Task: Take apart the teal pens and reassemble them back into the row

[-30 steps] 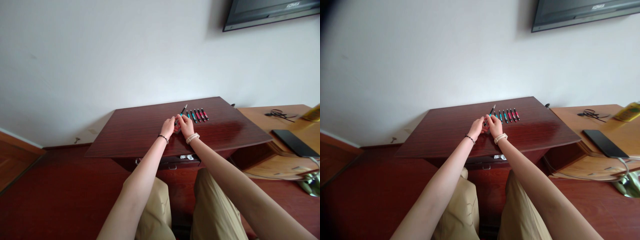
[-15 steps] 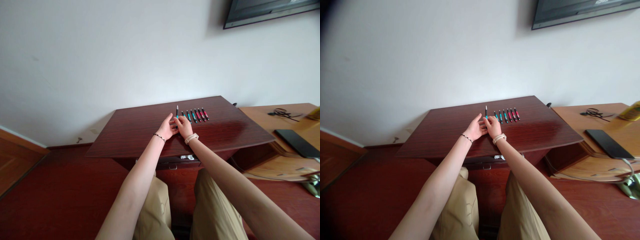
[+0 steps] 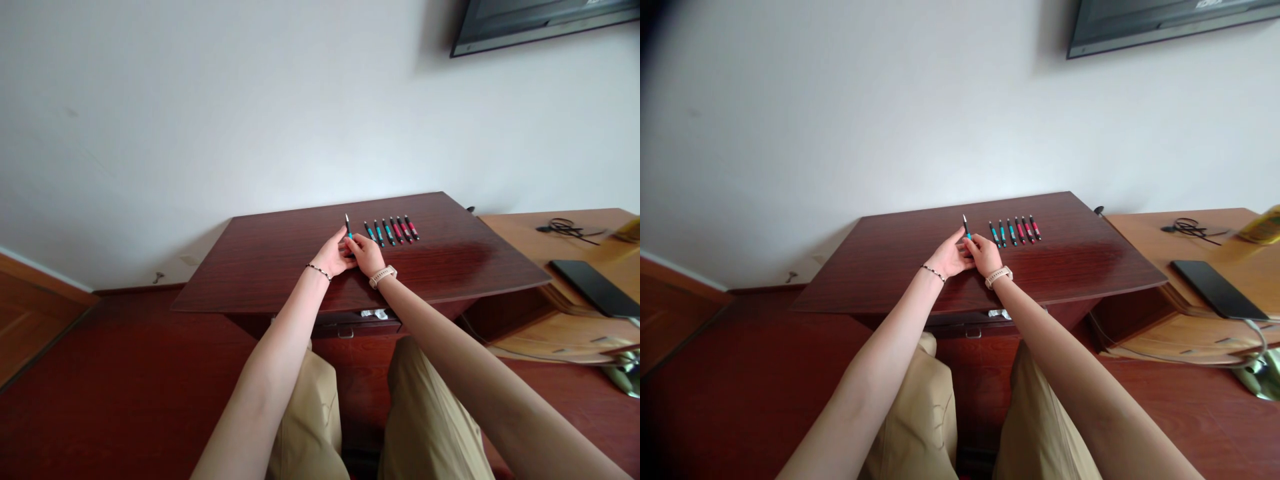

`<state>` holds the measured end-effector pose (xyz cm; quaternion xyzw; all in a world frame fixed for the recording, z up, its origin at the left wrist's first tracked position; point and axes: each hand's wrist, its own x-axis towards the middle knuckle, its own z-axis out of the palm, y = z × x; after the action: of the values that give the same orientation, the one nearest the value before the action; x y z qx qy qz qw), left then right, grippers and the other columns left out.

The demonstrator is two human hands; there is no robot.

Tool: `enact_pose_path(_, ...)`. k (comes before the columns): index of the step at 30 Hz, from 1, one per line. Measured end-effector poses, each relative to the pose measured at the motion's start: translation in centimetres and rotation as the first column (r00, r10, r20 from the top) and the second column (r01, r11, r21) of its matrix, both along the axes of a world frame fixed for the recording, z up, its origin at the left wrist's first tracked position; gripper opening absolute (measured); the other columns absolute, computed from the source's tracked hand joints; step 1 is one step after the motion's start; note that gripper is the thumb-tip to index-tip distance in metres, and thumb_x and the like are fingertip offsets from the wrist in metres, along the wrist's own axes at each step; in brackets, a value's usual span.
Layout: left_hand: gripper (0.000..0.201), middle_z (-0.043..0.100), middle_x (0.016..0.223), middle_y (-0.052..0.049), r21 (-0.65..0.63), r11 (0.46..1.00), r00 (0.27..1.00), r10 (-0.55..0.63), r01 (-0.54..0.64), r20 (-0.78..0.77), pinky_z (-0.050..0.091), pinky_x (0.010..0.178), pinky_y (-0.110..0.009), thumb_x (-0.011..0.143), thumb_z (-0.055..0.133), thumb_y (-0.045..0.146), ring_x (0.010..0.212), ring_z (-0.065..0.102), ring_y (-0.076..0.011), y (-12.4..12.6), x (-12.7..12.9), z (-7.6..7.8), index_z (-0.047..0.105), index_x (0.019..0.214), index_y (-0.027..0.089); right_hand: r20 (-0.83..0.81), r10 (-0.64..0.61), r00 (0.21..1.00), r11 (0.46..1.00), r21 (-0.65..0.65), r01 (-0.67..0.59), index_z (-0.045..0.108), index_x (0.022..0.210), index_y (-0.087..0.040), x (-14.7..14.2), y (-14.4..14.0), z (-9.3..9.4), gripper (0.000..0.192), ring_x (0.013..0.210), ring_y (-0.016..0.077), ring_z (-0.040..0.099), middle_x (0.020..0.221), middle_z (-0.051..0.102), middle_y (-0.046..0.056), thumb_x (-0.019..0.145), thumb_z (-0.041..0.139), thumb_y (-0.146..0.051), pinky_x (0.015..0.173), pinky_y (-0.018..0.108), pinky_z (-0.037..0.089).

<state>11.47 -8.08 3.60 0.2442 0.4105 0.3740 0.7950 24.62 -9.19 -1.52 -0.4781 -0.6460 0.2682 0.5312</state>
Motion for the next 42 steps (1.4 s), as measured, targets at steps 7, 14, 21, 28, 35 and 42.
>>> enact_pose_path(7, 0.043, 0.056, 0.072, -0.001, -0.007, 0.999, 0.999, 0.047, -0.047, 0.007, 0.058, 0.076, -0.031, 0.102, 0.066, 0.053, 0.069, 0.062, -0.0156, -0.2, 0.0, 0.6, 0.055, 0.08, 0.019, 0.001, 0.008, 1.0, 1.0, 0.019, -0.008, 0.065, 0.081, -0.023, -0.1, 0.1, 0.0, 0.049, 0.072, 0.0212, 0.063, 0.078, 0.073, 0.005, 0.101, 0.054, -0.067, 0.07, 0.033, 0.047)
enact_pose_path(14, 0.043, 0.057, 0.071, -0.001, -0.013, 1.0, 0.999, -0.008, 0.008, -0.039, 0.058, 0.078, -0.036, 0.101, 0.065, 0.057, 0.068, 0.061, -0.0173, -0.4, -0.1, 1.0, 0.056, 0.082, 0.019, -0.051, 0.011, 0.999, 0.999, 0.037, -0.009, 0.063, 0.08, -0.023, -0.2, -0.4, 0.6, 0.049, 0.073, 0.0206, 0.064, 0.078, 0.071, 0.004, 0.101, 0.055, -0.066, 0.07, 0.032, 0.047)
enact_pose_path(21, 0.034, 0.071, 0.1, -0.009, 0.474, 0.867, 0.824, 0.376, -0.152, -0.423, 0.055, 0.099, -0.041, 0.099, 0.068, 0.054, 0.105, 0.07, -0.0258, -0.1, 0.3, 1.4, 0.061, 0.101, 0.021, -0.171, -0.043, 0.984, 0.999, 0.013, 0.046, 0.063, 0.083, -0.024, -0.1, -0.9, 1.1, 0.057, 0.054, 0.0161, 0.053, 0.074, 0.069, 0.003, 0.103, 0.048, -0.076, 0.056, 0.031, 0.041)
enact_pose_path(28, 0.021, 0.076, 0.111, -0.012, 0.886, 0.462, 0.752, 0.596, -0.034, -0.282, 0.057, 0.097, -0.036, 0.098, 0.07, 0.029, 0.103, 0.075, -0.023, 0.9, -0.2, 0.6, 0.064, 0.115, 0.019, -0.17, -0.043, 0.984, 0.999, 0.003, 0.045, 0.062, 0.084, -0.024, -0.2, -1.0, 0.9, 0.055, 0.05, 0.0157, 0.052, 0.067, 0.066, 0.0, 0.102, 0.052, -0.075, 0.054, 0.031, 0.04)
enact_pose_path(35, 0.018, 0.078, 0.095, -0.01, 0.817, 0.576, 0.845, 0.441, -0.007, -0.303, 0.056, 0.08, -0.032, 0.093, 0.073, 0.034, 0.091, 0.074, -0.0229, 0.9, 0.6, -0.7, 0.073, 0.094, 0.016, -0.085, 0.013, 0.996, 0.999, 0.04, -0.01, 0.062, 0.082, -0.024, -0.2, -1.0, 0.6, 0.039, 0.054, 0.0168, 0.058, 0.069, 0.069, 0.0, 0.101, 0.06, -0.059, 0.059, 0.031, 0.045)
enact_pose_path(42, 0.019, 0.077, 0.093, -0.009, 0.805, 0.547, 0.8, 0.578, -0.229, -0.165, 0.051, 0.071, -0.025, 0.09, 0.075, 0.035, 0.087, 0.071, -0.0186, 2.2, 0.0, -0.6, 0.074, 0.094, 0.016, -0.129, 0.072, 0.989, 0.997, -0.022, -0.075, 0.065, 0.109, -0.026, -0.3, -0.3, -0.1, 0.034, 0.063, 0.0197, 0.071, 0.086, 0.079, 0.002, 0.095, 0.069, -0.056, 0.064, 0.032, 0.055)
